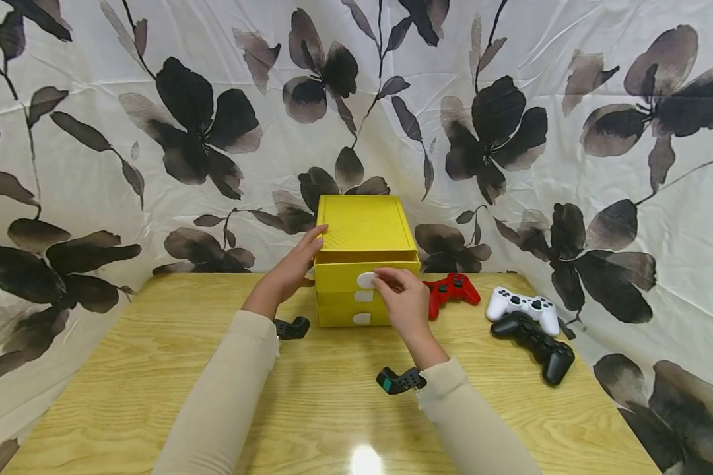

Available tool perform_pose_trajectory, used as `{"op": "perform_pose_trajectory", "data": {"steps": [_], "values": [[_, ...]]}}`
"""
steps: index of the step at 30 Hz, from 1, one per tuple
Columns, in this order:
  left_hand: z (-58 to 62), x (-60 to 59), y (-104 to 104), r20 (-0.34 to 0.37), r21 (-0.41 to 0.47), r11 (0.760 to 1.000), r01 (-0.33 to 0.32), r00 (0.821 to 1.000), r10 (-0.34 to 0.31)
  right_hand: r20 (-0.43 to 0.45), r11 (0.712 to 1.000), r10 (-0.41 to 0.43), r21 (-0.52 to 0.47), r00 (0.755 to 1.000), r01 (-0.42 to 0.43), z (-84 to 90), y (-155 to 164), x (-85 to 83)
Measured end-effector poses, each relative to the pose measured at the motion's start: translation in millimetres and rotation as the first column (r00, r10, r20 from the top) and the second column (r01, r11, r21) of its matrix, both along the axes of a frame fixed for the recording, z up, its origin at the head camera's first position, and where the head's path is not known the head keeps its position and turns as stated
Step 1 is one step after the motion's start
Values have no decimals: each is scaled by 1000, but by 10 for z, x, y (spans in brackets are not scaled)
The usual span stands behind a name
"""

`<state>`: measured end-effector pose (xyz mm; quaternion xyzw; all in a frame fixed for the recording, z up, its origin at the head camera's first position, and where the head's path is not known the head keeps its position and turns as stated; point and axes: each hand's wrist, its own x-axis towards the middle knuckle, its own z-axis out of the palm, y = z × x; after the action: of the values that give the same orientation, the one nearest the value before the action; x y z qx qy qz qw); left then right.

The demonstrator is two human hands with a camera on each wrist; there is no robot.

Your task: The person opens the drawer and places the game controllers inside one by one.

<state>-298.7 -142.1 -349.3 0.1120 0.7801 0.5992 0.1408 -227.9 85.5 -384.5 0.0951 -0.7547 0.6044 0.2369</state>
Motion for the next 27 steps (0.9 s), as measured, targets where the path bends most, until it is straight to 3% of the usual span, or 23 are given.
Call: {"op": "perform_pose_trajectory", "data": {"steps": [5,14,27], "values": [[42,28,-10,18,2,1000,21,1000,-21,5,1000,-1,2,1000,1,-10,-5,61],[251,235,15,12,-6,999,34,999,-34,-3,1000,5,-15,1000,-5,2,-28,157],[265,237,16,-2,-18,999,33,999,-33,-13,1000,9,-5,1000,-9,-10,-24,277]]}}
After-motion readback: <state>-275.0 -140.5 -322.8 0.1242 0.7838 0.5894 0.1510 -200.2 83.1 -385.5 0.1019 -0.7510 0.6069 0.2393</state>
